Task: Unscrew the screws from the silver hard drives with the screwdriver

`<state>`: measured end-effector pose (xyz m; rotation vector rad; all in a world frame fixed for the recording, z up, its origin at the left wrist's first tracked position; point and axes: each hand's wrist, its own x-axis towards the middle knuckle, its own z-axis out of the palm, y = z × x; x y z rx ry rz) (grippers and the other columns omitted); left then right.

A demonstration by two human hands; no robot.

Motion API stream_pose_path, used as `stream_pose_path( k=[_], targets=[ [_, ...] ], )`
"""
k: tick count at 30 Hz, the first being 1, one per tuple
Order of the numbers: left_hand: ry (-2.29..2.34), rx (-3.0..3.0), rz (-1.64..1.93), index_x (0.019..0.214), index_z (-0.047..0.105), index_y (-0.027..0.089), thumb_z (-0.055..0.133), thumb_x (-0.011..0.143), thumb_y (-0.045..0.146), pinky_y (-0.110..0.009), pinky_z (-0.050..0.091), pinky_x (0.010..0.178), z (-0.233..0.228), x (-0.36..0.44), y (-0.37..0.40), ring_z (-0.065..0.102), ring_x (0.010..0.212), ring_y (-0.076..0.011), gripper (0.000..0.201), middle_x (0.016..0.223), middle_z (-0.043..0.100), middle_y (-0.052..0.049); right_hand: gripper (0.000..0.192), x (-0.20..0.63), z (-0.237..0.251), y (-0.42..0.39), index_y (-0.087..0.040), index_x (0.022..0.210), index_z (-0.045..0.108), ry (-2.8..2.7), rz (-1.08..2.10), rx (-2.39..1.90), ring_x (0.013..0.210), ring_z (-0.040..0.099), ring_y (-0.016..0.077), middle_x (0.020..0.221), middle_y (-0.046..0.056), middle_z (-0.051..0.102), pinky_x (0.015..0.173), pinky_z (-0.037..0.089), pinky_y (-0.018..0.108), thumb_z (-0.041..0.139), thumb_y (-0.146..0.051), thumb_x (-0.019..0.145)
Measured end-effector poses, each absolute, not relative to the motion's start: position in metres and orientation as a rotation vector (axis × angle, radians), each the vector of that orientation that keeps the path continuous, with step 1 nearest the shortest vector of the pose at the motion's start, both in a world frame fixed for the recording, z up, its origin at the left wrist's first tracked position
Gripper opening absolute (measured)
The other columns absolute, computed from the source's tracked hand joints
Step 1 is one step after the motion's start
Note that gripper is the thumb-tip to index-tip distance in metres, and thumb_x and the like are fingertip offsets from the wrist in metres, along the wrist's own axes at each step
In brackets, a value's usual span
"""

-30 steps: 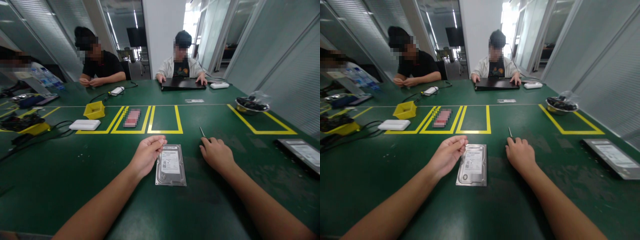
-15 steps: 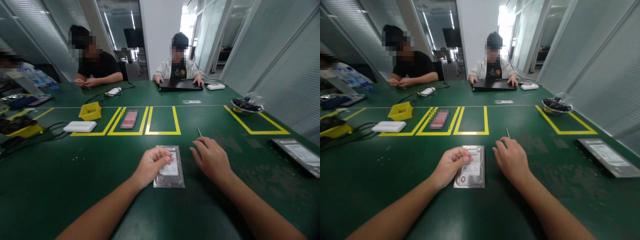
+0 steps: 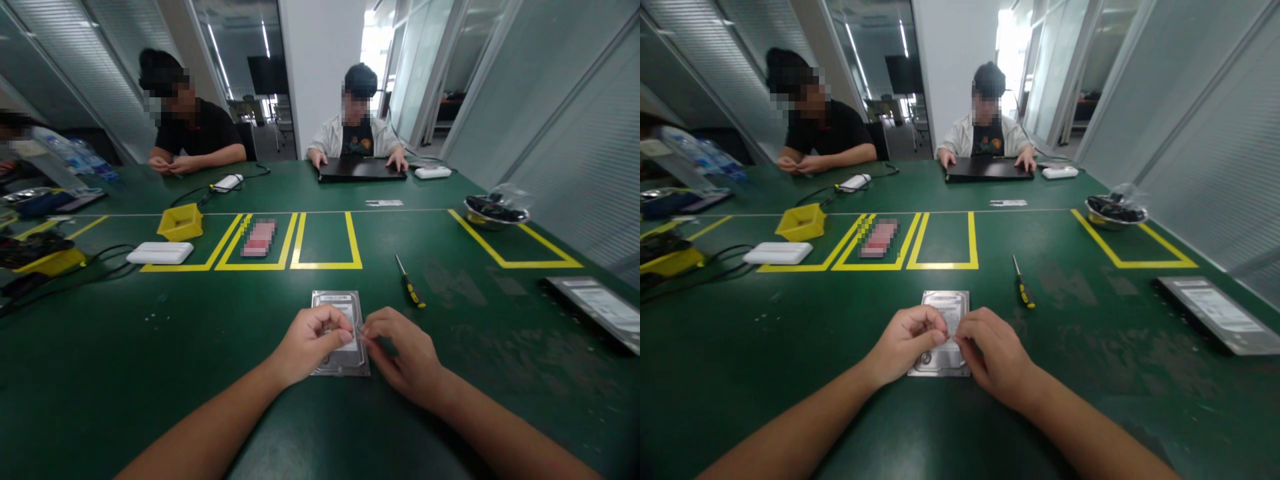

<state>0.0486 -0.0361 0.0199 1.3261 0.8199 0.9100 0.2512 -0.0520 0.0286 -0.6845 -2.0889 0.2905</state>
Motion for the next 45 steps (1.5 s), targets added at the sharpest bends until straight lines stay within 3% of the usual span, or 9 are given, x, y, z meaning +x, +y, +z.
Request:
stream_pose_path(
  k=[6, 24, 45],
  targets=[
    [0.838, 1.433, 0.847, 0.083, 0.065, 0.014, 0.071, 0.083, 0.034, -0.019, 0.037, 0.054, 0.019, 0.048, -0.038, 0.045, 0.055, -0.0072, 0.022, 0.069, 0.058, 0.001, 0.025, 0.248, 0.022, -0.054, -0.020, 0.102, 0.046, -2.056, 0.368, -0.634, 0.084, 0.056, 0.0131, 0.093, 0.004, 0.060, 0.074, 0.051, 0.025, 0.054, -0.002, 0.086],
    [0.818, 1.465, 0.764, 0.080, 0.068, 0.012, 0.073, 0.080, 0.034, -0.020, 0.035, 0.054, 0.022, 0.044, -0.034, 0.047, 0.057, -0.0078, 0.022, 0.070, 0.061, -0.001, 0.027, 0.246, 0.014, -0.054, -0.022, 0.099, 0.042, -2.052, 0.316, -0.582, 0.083, 0.058, 0.0136, 0.092, 0.002, 0.062, 0.073, 0.051, 0.028, 0.055, -0.002, 0.085],
    [0.783, 1.429, 0.790, 0.080, 0.064, 0.012, 0.072, 0.080, 0.033, -0.020, 0.033, 0.052, 0.018, 0.044, -0.034, 0.045, 0.057, -0.0076, 0.022, 0.067, 0.057, 0.001, 0.022, 0.239, 0.018, -0.057, -0.021, 0.083, 0.039, -2.043, 0.258, -0.678, 0.076, 0.055, 0.0104, 0.084, 0.000, 0.059, 0.068, 0.046, 0.022, 0.049, -0.002, 0.088]
  ],
)
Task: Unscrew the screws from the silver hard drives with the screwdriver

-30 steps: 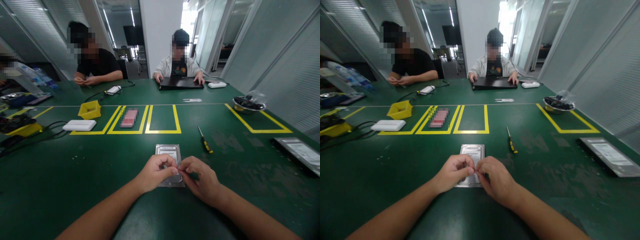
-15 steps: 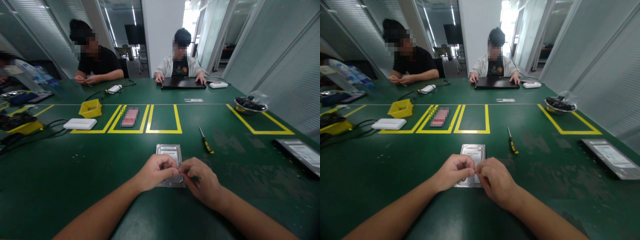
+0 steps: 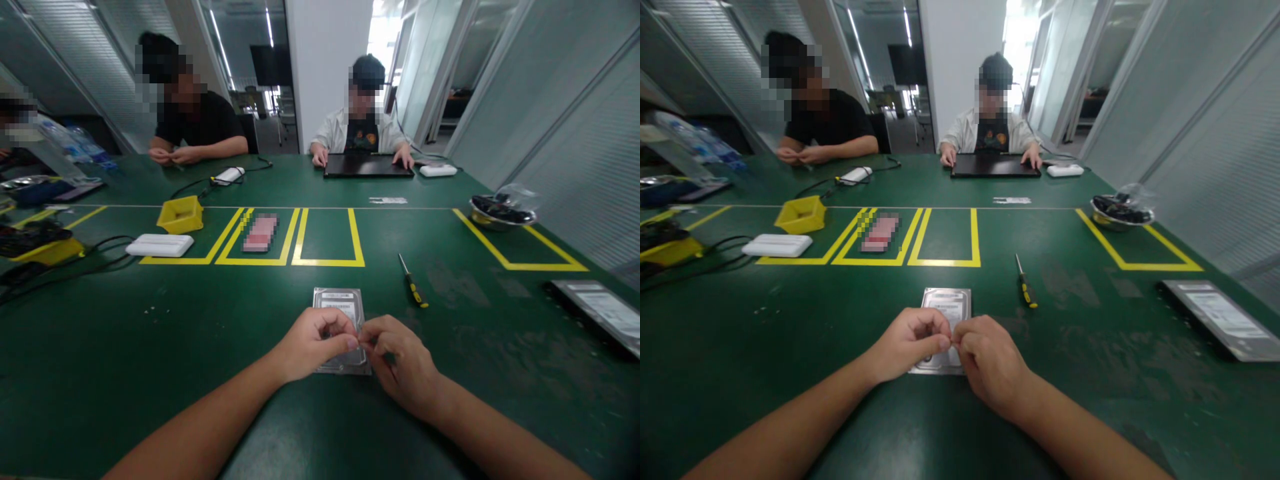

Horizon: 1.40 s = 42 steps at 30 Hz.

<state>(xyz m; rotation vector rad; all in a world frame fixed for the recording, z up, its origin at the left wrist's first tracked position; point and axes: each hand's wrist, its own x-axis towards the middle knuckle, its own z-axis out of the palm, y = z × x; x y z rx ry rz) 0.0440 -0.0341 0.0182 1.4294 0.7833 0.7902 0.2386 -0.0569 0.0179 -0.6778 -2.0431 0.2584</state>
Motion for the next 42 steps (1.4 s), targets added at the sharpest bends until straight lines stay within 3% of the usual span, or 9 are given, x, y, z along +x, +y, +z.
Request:
stream_pose_path(
  k=[6, 11, 17, 20, 25, 32, 42],
  targets=[
    [0.945, 1.789, 1.004, 0.073, 0.060, 0.015, 0.063, 0.087, 0.034, -0.024, 0.035, 0.055, 0.017, 0.041, -0.034, 0.046, 0.057, -0.0106, 0.024, 0.062, 0.054, 0.001, 0.021, 0.242, 0.021, -0.053, -0.021, 0.082, 0.039, -2.082, 0.196, -0.747, 0.075, 0.055, 0.0109, 0.084, 0.000, 0.061, 0.068, 0.045, 0.023, 0.049, -0.004, 0.090],
    [1.305, 2.184, 1.271, 0.088, 0.060, 0.019, 0.064, 0.084, 0.028, -0.036, 0.041, 0.082, 0.010, 0.038, -0.021, 0.054, 0.090, -0.0218, 0.011, 0.089, 0.063, -0.004, 0.015, 0.253, 0.020, -0.044, -0.020, 0.085, 0.043, -2.157, 0.103, -0.795, 0.079, 0.056, 0.0132, 0.088, 0.002, 0.062, 0.072, 0.045, 0.026, 0.048, -0.007, 0.092],
    [1.628, 2.195, 1.029, 0.123, 0.048, 0.021, 0.074, 0.071, 0.052, -0.045, 0.038, 0.097, -0.008, 0.032, 0.001, 0.045, 0.115, -0.0313, 0.066, 0.122, 0.056, -0.010, 0.009, 0.263, 0.031, -0.030, -0.017, 0.092, 0.048, -2.279, 0.024, -0.850, 0.085, 0.055, 0.0165, 0.094, 0.006, 0.063, 0.078, 0.042, 0.029, 0.045, -0.009, 0.094],
    [1.660, 2.147, 0.905, 0.131, 0.043, 0.024, 0.074, 0.066, 0.064, -0.048, 0.036, 0.097, -0.012, 0.030, 0.006, 0.042, 0.119, -0.0342, 0.082, 0.131, 0.052, -0.010, 0.010, 0.264, 0.046, -0.026, -0.017, 0.091, 0.050, -2.375, -0.060, -0.908, 0.079, 0.054, 0.0171, 0.089, 0.005, 0.063, 0.074, 0.039, 0.029, 0.043, -0.011, 0.096],
    [1.620, 2.063, 0.761, 0.134, 0.040, 0.029, 0.074, 0.065, 0.066, -0.048, 0.033, 0.095, -0.009, 0.028, 0.010, 0.045, 0.117, -0.0339, 0.085, 0.122, 0.061, -0.007, 0.012, 0.261, 0.075, -0.019, -0.018, 0.083, 0.050, -2.654, -0.144, -1.110, 0.063, 0.046, 0.0162, 0.072, 0.001, 0.056, 0.062, 0.029, 0.028, 0.049, -0.008, 0.090],
    [1.501, 2.055, 0.674, 0.133, 0.040, 0.028, 0.074, 0.067, 0.062, -0.049, 0.030, 0.098, -0.004, 0.025, 0.017, 0.052, 0.114, -0.0322, 0.082, 0.118, 0.066, -0.005, 0.009, 0.255, 0.113, 0.000, -0.018, 0.090, 0.049, -2.740, -0.023, -1.484, 0.057, 0.039, 0.0121, 0.070, 0.000, 0.055, 0.055, 0.017, 0.027, 0.047, -0.009, 0.090],
    [1.438, 2.087, 0.651, 0.128, 0.046, 0.026, 0.072, 0.071, 0.058, -0.049, 0.031, 0.099, -0.003, 0.025, 0.020, 0.055, 0.113, -0.0312, 0.070, 0.118, 0.067, -0.005, 0.011, 0.257, 0.106, 0.027, -0.017, 0.097, 0.052, -2.655, 0.002, -1.571, 0.058, 0.037, 0.0117, 0.072, 0.003, 0.055, 0.056, 0.018, 0.028, 0.044, -0.013, 0.091]
  ],
)
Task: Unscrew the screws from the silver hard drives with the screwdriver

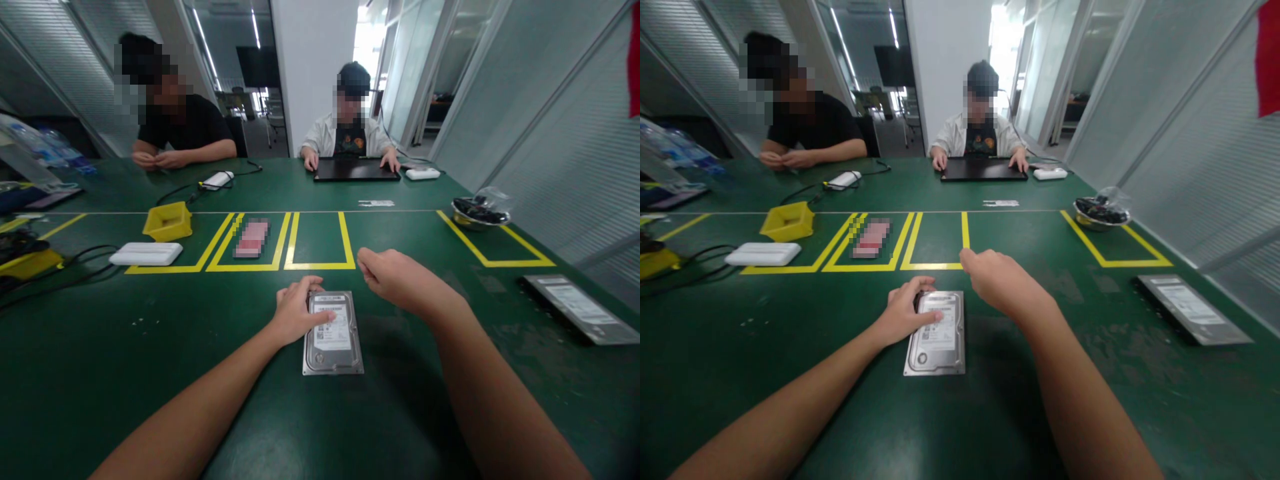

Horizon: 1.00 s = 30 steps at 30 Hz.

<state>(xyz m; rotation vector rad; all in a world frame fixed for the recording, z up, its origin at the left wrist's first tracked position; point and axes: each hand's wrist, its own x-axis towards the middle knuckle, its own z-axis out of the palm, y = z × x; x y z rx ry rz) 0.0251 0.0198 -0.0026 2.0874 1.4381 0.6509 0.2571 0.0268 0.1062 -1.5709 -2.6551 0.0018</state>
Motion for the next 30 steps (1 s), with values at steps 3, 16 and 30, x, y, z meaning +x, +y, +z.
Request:
stream_pose_path(
  k=[3, 16, 30],
  targets=[
    [1.433, 2.093, 0.658, 0.126, 0.046, 0.026, 0.073, 0.071, 0.057, -0.048, 0.032, 0.099, -0.002, 0.025, 0.020, 0.056, 0.112, -0.0311, 0.069, 0.118, 0.067, -0.004, 0.011, 0.259, 0.091, 0.035, -0.017, 0.096, 0.053, -2.646, 0.120, -1.509, 0.057, 0.037, 0.0115, 0.072, 0.003, 0.055, 0.056, 0.018, 0.028, 0.044, -0.013, 0.090],
    [1.428, 2.065, 0.675, 0.126, 0.045, 0.025, 0.076, 0.069, 0.053, -0.047, 0.030, 0.101, -0.001, 0.026, 0.019, 0.057, 0.113, -0.0291, 0.070, 0.117, 0.068, -0.004, 0.009, 0.256, 0.050, 0.059, -0.018, 0.088, 0.049, -2.642, 0.332, -1.344, 0.062, 0.046, 0.0103, 0.072, 0.001, 0.056, 0.057, 0.021, 0.024, 0.047, -0.010, 0.084],
    [1.439, 2.063, 0.661, 0.124, 0.047, 0.026, 0.076, 0.069, 0.052, -0.047, 0.031, 0.099, 0.000, 0.025, 0.018, 0.057, 0.112, -0.0302, 0.068, 0.117, 0.068, -0.004, 0.010, 0.248, 0.050, 0.057, -0.017, 0.087, 0.050, -2.639, 0.376, -1.338, 0.059, 0.043, 0.0104, 0.070, 0.001, 0.055, 0.056, 0.018, 0.025, 0.049, -0.009, 0.082]
  ],
)
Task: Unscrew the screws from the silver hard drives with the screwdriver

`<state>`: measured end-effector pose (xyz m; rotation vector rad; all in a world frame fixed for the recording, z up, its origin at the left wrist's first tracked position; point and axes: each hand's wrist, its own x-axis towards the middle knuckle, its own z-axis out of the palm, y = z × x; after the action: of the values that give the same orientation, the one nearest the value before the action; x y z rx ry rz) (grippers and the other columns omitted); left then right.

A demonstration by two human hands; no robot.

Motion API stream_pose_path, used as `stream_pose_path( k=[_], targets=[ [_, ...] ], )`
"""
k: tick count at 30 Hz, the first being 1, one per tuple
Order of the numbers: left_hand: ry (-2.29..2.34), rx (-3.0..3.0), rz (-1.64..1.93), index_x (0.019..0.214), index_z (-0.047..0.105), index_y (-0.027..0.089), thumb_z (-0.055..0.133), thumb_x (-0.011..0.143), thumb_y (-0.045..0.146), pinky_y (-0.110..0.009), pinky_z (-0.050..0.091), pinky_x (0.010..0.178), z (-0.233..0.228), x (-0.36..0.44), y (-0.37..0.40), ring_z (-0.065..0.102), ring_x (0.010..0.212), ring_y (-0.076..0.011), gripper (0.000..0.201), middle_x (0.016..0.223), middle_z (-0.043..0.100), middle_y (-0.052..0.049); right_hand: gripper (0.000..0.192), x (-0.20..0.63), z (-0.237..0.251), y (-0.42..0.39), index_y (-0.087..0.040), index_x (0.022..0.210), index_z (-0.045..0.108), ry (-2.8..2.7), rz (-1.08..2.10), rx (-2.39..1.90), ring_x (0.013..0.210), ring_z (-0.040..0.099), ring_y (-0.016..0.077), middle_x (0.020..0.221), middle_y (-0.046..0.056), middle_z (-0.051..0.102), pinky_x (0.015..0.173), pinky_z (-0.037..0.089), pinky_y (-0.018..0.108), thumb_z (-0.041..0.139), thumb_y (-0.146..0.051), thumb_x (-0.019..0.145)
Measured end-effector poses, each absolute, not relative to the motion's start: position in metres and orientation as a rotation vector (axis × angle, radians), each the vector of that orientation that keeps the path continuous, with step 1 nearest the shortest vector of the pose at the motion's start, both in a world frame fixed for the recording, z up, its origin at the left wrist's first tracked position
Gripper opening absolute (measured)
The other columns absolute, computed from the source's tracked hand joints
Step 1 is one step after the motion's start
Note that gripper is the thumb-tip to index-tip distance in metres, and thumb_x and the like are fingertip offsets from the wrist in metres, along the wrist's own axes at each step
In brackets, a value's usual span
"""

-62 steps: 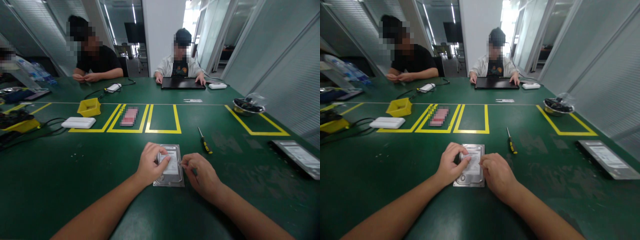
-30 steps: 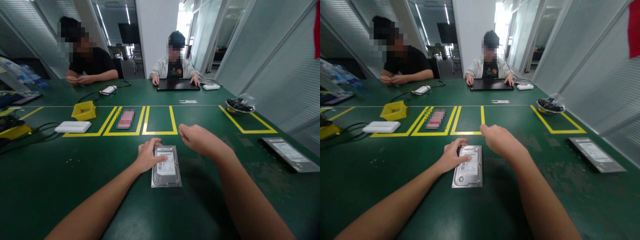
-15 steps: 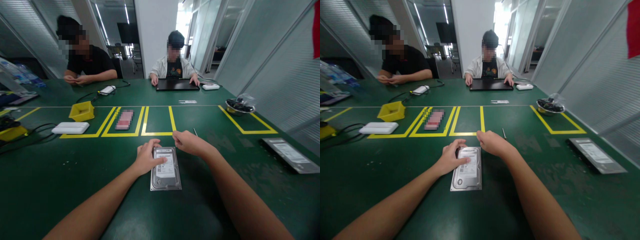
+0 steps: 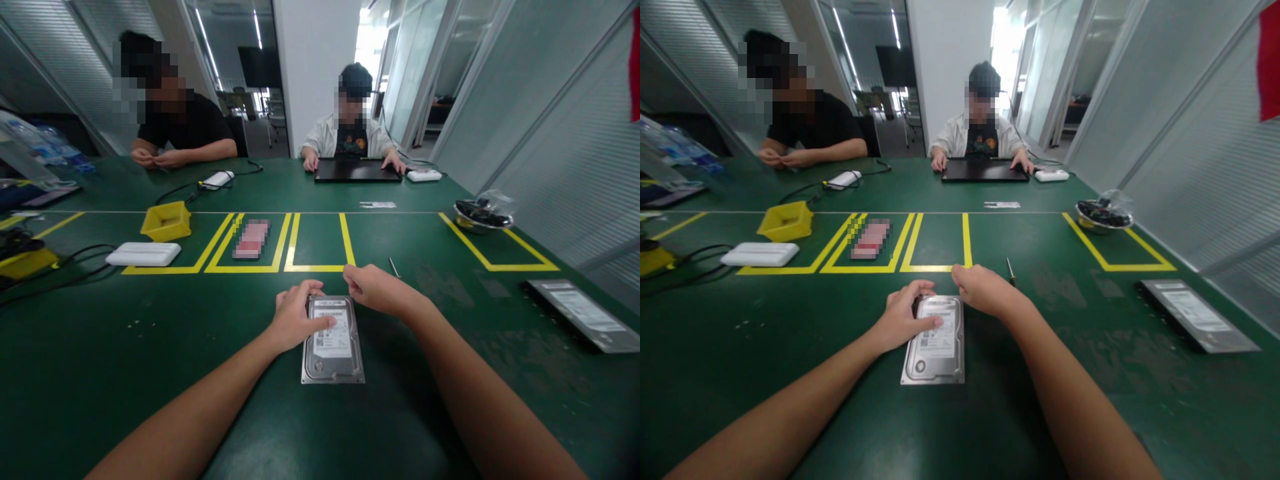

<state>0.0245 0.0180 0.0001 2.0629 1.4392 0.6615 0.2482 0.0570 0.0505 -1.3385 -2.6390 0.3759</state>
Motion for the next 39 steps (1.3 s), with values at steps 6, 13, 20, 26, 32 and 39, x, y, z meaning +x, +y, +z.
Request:
stream_pose_path(
  k=[6, 13, 20, 26, 32, 39],
  targets=[
    [1.435, 2.071, 0.657, 0.124, 0.048, 0.026, 0.076, 0.070, 0.053, -0.047, 0.031, 0.098, -0.001, 0.024, 0.018, 0.056, 0.113, -0.0309, 0.067, 0.117, 0.068, -0.004, 0.012, 0.245, 0.050, 0.056, -0.018, 0.088, 0.049, -2.630, 0.389, -1.316, 0.059, 0.043, 0.0100, 0.070, 0.000, 0.054, 0.056, 0.018, 0.024, 0.049, -0.008, 0.081],
    [1.441, 2.096, 0.658, 0.124, 0.048, 0.026, 0.074, 0.070, 0.056, -0.047, 0.032, 0.096, -0.003, 0.024, 0.018, 0.056, 0.113, -0.0317, 0.067, 0.118, 0.068, -0.005, 0.011, 0.248, 0.046, 0.058, -0.018, 0.087, 0.048, -2.602, 0.425, -1.310, 0.060, 0.042, 0.0101, 0.069, 0.000, 0.053, 0.056, 0.020, 0.024, 0.049, -0.009, 0.081],
    [1.447, 2.093, 0.648, 0.124, 0.049, 0.027, 0.074, 0.070, 0.056, -0.046, 0.032, 0.096, -0.001, 0.024, 0.017, 0.056, 0.112, -0.0317, 0.066, 0.117, 0.068, -0.004, 0.011, 0.249, 0.047, 0.058, -0.019, 0.083, 0.046, -2.573, 0.483, -1.289, 0.060, 0.041, 0.0096, 0.068, -0.002, 0.051, 0.056, 0.021, 0.023, 0.050, -0.009, 0.080],
    [1.445, 2.088, 0.642, 0.124, 0.049, 0.027, 0.074, 0.070, 0.056, -0.047, 0.031, 0.096, -0.001, 0.023, 0.017, 0.056, 0.112, -0.0309, 0.066, 0.118, 0.068, -0.003, 0.016, 0.250, 0.047, 0.060, -0.019, 0.079, 0.043, -2.532, 0.573, -1.278, 0.059, 0.041, 0.0081, 0.067, -0.004, 0.050, 0.056, 0.023, 0.021, 0.052, -0.006, 0.077],
    [1.444, 2.099, 0.654, 0.123, 0.049, 0.027, 0.074, 0.071, 0.056, -0.047, 0.032, 0.096, -0.002, 0.023, 0.017, 0.056, 0.112, -0.0312, 0.065, 0.118, 0.068, -0.004, 0.019, 0.254, 0.045, 0.061, -0.019, 0.082, 0.044, -2.499, 0.678, -1.247, 0.064, 0.049, 0.0081, 0.073, -0.003, 0.057, 0.059, 0.030, 0.019, 0.054, -0.004, 0.075],
    [1.438, 2.099, 0.650, 0.125, 0.049, 0.027, 0.073, 0.071, 0.058, -0.046, 0.030, 0.096, -0.002, 0.023, 0.017, 0.055, 0.113, -0.0310, 0.066, 0.118, 0.067, -0.004, 0.021, 0.256, 0.045, 0.063, -0.018, 0.083, 0.045, -2.486, 0.749, -1.256, 0.069, 0.056, 0.0083, 0.080, -0.001, 0.063, 0.063, 0.037, 0.018, 0.055, -0.002, 0.074]
  ],
)
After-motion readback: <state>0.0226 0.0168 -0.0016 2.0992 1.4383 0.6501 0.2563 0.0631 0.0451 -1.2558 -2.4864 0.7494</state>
